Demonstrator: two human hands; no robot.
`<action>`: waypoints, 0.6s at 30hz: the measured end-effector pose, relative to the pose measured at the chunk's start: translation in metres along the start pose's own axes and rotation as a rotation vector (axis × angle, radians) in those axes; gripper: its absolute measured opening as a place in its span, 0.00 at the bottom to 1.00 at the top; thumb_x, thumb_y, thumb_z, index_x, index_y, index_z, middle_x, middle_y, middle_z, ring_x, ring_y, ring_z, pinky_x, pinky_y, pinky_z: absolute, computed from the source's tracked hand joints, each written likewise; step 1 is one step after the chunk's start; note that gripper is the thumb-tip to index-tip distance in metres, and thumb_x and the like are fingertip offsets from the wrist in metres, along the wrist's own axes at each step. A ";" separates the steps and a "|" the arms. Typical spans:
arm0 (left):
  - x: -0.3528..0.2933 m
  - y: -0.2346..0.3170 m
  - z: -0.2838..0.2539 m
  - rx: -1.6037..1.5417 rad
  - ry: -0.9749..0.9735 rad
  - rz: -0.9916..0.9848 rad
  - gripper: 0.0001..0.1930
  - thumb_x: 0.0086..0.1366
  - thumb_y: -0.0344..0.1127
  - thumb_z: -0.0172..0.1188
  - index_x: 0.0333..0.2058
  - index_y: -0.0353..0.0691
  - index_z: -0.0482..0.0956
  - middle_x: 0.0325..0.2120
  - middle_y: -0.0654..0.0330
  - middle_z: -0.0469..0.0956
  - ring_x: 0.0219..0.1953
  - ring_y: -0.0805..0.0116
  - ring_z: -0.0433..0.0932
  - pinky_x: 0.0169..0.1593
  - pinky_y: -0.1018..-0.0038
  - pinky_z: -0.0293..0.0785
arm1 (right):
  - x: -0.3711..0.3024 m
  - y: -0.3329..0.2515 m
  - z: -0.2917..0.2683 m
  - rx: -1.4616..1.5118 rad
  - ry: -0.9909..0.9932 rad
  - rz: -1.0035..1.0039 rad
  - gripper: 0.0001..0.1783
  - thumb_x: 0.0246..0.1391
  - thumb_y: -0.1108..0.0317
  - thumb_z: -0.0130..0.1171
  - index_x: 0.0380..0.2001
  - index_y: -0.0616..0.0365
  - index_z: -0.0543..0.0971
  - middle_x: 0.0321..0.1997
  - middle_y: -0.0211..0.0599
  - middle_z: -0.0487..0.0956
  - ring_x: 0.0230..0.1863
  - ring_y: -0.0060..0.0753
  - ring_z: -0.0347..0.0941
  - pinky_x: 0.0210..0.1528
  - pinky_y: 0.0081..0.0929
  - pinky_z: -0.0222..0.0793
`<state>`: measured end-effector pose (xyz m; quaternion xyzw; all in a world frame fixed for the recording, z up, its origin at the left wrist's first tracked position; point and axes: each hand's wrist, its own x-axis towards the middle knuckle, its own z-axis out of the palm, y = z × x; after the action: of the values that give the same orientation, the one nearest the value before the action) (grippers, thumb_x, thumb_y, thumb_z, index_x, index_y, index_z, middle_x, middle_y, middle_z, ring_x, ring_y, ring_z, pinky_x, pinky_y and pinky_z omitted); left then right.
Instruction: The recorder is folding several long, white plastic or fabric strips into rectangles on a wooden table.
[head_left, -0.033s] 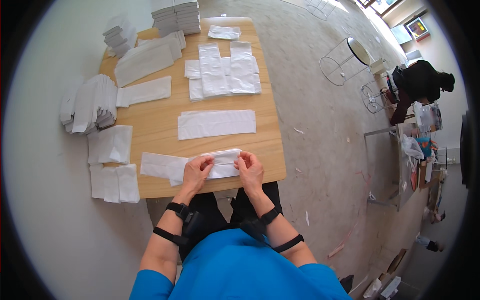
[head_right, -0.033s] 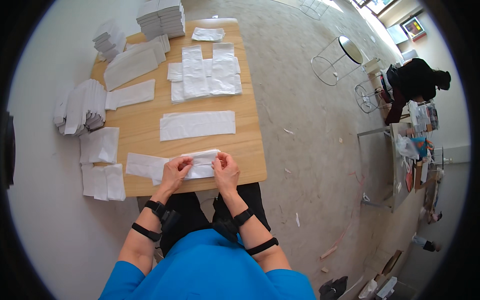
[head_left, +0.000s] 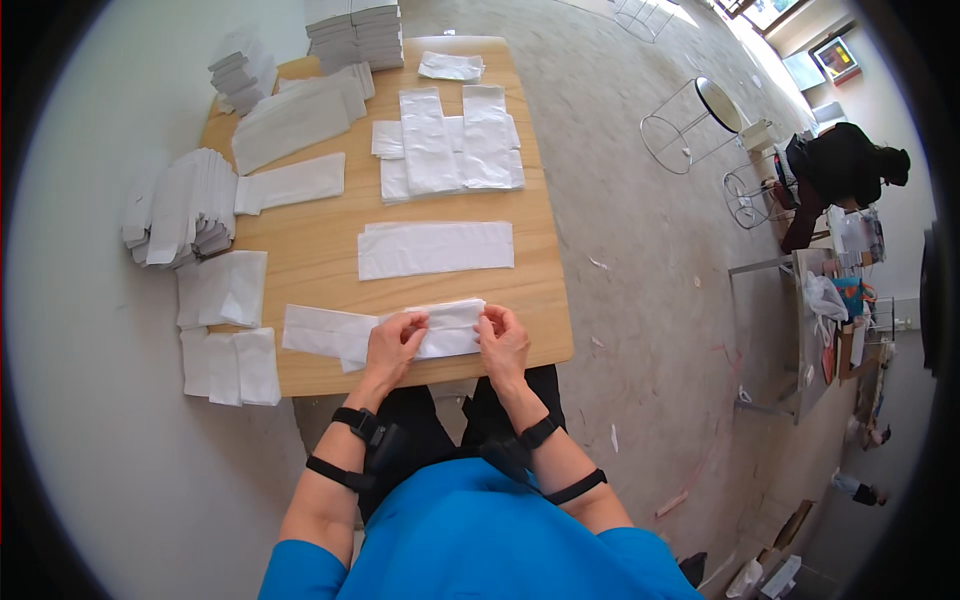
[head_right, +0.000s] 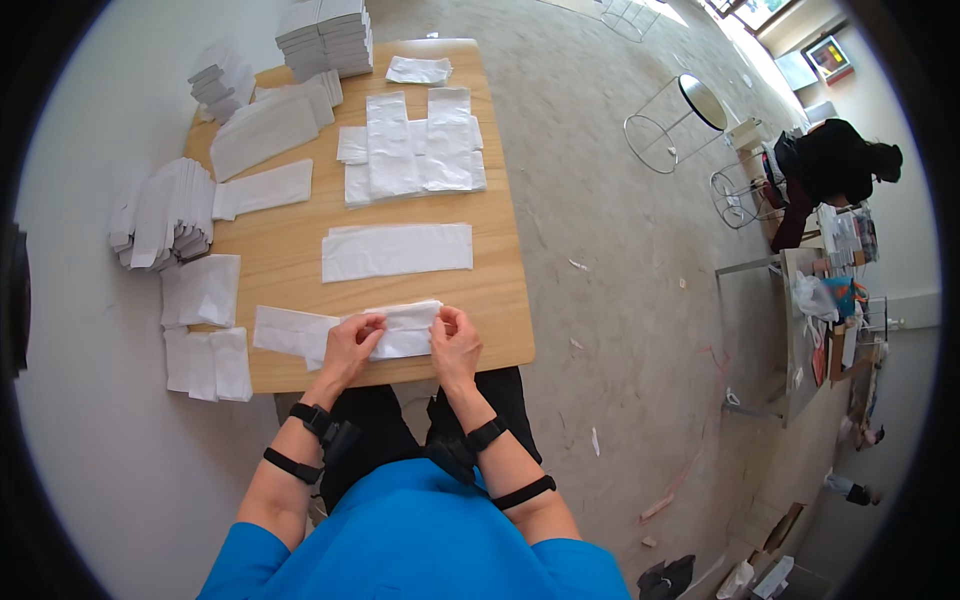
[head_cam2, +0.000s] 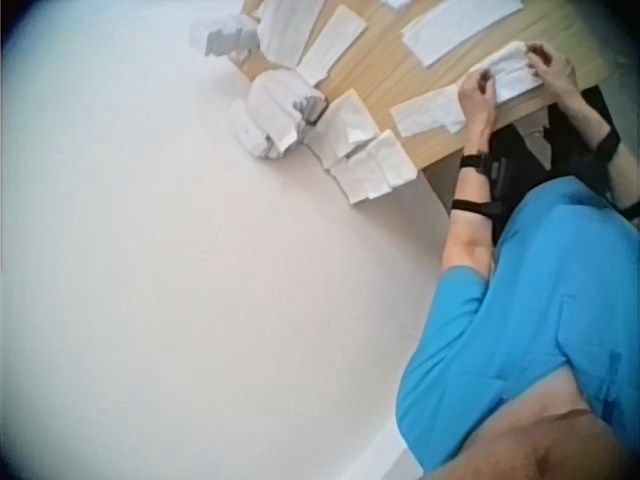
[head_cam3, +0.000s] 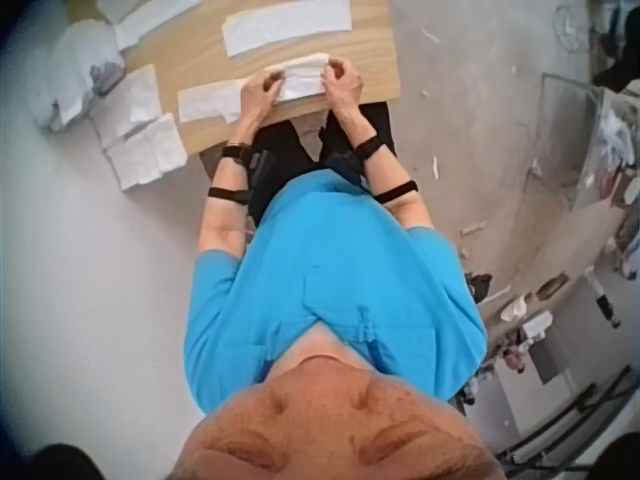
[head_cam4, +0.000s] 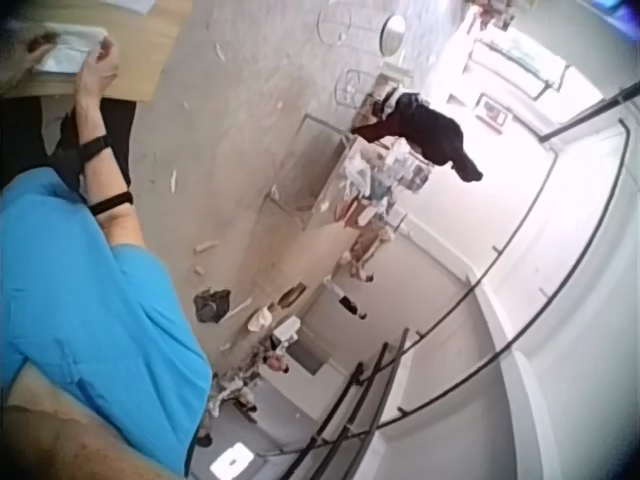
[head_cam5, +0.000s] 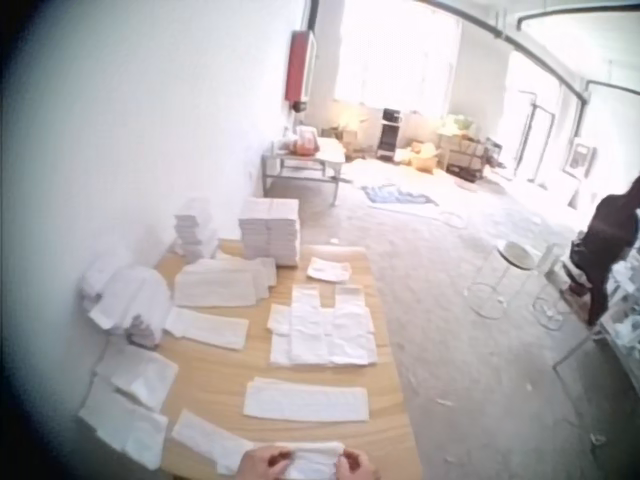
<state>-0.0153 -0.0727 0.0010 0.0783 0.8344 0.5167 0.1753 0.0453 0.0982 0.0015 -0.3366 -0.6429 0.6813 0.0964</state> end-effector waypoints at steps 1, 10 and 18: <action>-0.002 0.004 -0.002 -0.025 0.049 -0.001 0.11 0.56 0.30 0.61 0.39 0.34 0.79 0.28 0.58 0.80 0.23 0.71 0.74 0.31 0.77 0.73 | 0.000 0.000 -0.004 -0.171 0.120 -0.049 0.11 0.53 0.73 0.57 0.40 0.65 0.76 0.33 0.38 0.79 0.33 0.28 0.77 0.36 0.25 0.74; -0.023 -0.008 0.003 0.075 0.294 -0.064 0.11 0.56 0.32 0.63 0.34 0.30 0.80 0.24 0.54 0.76 0.23 0.66 0.75 0.31 0.73 0.73 | 0.010 0.009 -0.012 -0.596 0.118 -0.119 0.09 0.46 0.66 0.63 0.29 0.60 0.82 0.30 0.42 0.78 0.32 0.39 0.76 0.38 0.32 0.70; -0.017 -0.011 0.004 0.111 0.315 -0.029 0.08 0.56 0.31 0.63 0.30 0.32 0.80 0.24 0.54 0.76 0.24 0.64 0.76 0.31 0.72 0.72 | 0.021 0.011 -0.015 -0.518 0.067 -0.210 0.07 0.46 0.67 0.63 0.27 0.60 0.82 0.25 0.40 0.77 0.26 0.37 0.74 0.33 0.32 0.69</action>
<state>0.0024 -0.0796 -0.0068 -0.0060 0.8799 0.4731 0.0450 0.0412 0.1201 -0.0147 -0.3038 -0.8235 0.4689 0.0985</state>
